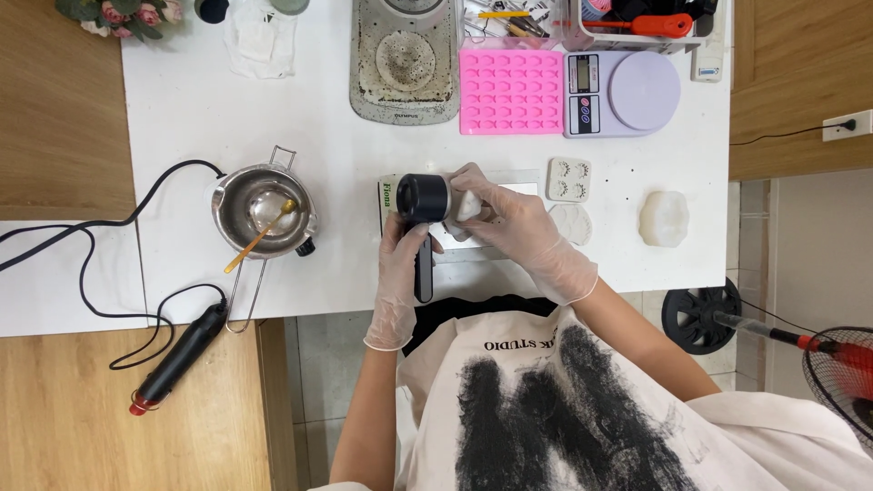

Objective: Unmolding small wax or plaster objects from various molds on a workbench in a studio setting.

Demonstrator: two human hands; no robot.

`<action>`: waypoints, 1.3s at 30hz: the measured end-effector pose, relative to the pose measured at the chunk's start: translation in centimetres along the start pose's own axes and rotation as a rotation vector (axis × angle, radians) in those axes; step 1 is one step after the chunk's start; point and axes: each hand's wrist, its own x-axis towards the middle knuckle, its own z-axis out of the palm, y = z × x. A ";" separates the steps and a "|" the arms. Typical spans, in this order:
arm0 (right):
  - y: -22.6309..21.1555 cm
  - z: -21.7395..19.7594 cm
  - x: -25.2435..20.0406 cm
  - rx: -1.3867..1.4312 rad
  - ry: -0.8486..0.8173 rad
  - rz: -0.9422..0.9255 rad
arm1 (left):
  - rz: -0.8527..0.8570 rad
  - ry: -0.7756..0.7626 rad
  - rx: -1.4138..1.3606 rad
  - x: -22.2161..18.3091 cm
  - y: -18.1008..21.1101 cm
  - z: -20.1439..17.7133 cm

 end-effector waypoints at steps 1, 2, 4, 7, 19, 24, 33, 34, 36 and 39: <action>0.0 0.0 0.0 0.000 0.001 0.000 | 0.000 0.000 0.000 0.0 0.0 0.0; 0.1 0.0 0.0 0.002 0.003 -0.012 | 0.002 0.001 -0.002 -0.2 0.0 0.0; 0.5 0.1 0.0 0.004 0.005 -0.024 | 0.003 0.002 -0.004 -0.2 -0.1 0.0; 1.2 0.3 0.0 -0.043 0.029 -0.077 | 0.018 0.010 0.060 -0.1 -0.3 -0.1; 1.4 0.1 0.0 -0.135 0.032 -0.037 | 0.004 0.022 0.029 -0.3 0.0 0.3; 1.6 0.2 -0.1 -0.109 0.036 -0.066 | 0.006 0.025 0.050 -0.2 -0.1 0.3; -0.3 -0.3 -0.2 -0.044 -0.008 0.099 | 0.006 0.018 0.040 -0.2 -0.2 0.1; -0.3 -0.4 -0.3 -0.050 -0.014 0.102 | 0.004 0.021 0.032 -0.3 -0.1 0.2; -0.3 -0.4 -0.2 -0.066 0.005 0.007 | 0.004 -0.006 0.035 -0.5 0.1 0.2; 0.0 -0.5 -0.3 -0.077 0.017 -0.033 | -0.052 0.009 0.017 -1.0 0.4 0.4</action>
